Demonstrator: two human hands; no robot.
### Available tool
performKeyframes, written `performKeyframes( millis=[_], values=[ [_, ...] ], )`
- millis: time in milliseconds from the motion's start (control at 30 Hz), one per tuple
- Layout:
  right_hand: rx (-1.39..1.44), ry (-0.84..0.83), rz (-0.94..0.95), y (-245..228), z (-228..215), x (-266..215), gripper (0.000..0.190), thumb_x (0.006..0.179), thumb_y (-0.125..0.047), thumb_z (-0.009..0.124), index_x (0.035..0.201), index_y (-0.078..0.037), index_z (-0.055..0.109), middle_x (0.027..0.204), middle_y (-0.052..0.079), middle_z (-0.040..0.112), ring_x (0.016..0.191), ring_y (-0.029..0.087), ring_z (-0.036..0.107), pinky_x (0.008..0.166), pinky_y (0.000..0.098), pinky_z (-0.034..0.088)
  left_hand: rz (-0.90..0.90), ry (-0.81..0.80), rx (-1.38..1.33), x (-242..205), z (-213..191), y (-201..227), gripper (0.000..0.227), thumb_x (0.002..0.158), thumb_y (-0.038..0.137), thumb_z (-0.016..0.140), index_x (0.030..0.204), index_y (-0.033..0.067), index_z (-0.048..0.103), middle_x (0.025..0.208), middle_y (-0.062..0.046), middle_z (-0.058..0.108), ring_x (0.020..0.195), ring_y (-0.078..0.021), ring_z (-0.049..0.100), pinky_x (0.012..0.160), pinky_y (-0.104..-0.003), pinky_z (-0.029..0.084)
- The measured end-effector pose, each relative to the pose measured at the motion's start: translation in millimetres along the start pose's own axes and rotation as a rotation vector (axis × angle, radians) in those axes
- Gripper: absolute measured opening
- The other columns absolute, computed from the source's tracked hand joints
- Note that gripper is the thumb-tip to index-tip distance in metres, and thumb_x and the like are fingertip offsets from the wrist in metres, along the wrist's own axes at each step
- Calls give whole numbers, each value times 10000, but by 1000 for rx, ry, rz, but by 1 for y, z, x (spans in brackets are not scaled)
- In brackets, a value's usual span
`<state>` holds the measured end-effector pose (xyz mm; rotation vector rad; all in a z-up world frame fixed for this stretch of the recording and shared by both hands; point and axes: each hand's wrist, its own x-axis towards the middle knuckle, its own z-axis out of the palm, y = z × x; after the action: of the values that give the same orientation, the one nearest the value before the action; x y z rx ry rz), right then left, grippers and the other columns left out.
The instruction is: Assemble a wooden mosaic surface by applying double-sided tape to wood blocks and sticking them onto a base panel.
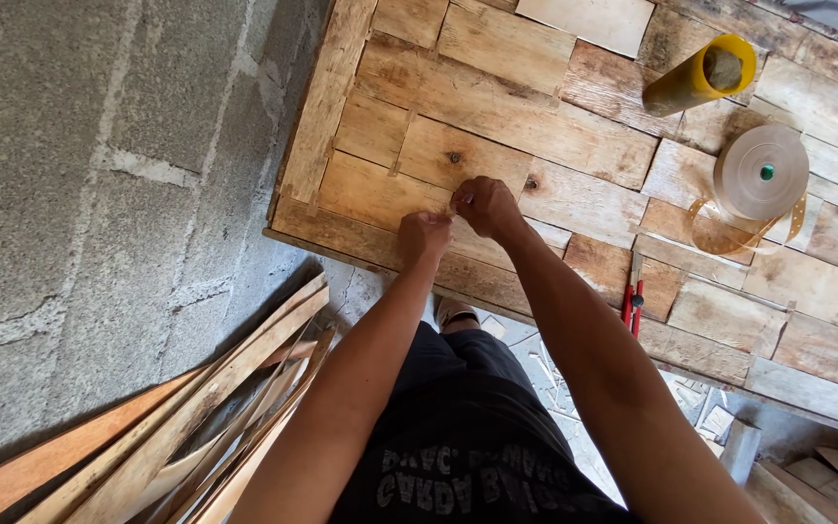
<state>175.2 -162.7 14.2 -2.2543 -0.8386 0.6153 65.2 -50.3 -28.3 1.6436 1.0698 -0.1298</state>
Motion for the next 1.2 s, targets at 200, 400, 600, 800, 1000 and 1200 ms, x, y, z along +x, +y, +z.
performKeyframes(
  millis=[200, 400, 600, 800, 1000, 1200],
  values=[
    [46, -7, 16, 1, 4, 2, 125, 814, -135, 729, 889, -47, 776, 901, 180, 747, 826, 304, 746, 733, 412, 588, -19, 67, 74, -8, -4, 8, 369, 852, 407, 784, 745, 54, 764, 623, -81, 740, 557, -200, 730, 600, -351, 573],
    [9, 41, 54, -5, 7, 0, 120, 821, -147, 755, 879, -44, 777, 888, 178, 731, 811, 316, 727, 734, 422, 579, -12, 155, 227, 1, 3, 2, 299, 832, 372, 772, 769, 81, 797, 713, -107, 755, 661, -276, 743, 652, -405, 582],
    [-89, 43, 102, -9, 10, 0, 132, 833, -178, 775, 897, -63, 772, 923, 149, 734, 795, 299, 724, 726, 411, 587, -87, 186, 279, -8, -1, 20, 237, 827, 349, 765, 804, 116, 799, 815, -116, 771, 749, -306, 753, 689, -440, 592],
    [-126, 14, 153, -21, 3, 0, 137, 870, -201, 771, 921, -74, 776, 942, 130, 740, 811, 299, 721, 730, 422, 584, -140, 200, 297, -12, -4, 30, 229, 827, 354, 769, 810, 129, 803, 836, -110, 774, 776, -315, 756, 704, -446, 597],
    [-193, 56, 230, -21, 5, 7, 143, 858, -235, 807, 889, -103, 761, 926, 149, 737, 820, 310, 711, 737, 431, 573, -210, 177, 306, -9, -7, 35, 239, 812, 395, 801, 845, 158, 812, 889, -114, 774, 839, -328, 757, 732, -448, 604],
    [38, 160, 376, 25, 22, 12, 242, 786, -247, 833, 897, -99, 677, 848, 112, 751, 756, 238, 715, 703, 391, 577, -253, 143, 322, -12, -13, 48, 350, 776, 485, 837, 836, 143, 804, 896, -104, 779, 857, -324, 762, 742, -445, 607]
  ],
)
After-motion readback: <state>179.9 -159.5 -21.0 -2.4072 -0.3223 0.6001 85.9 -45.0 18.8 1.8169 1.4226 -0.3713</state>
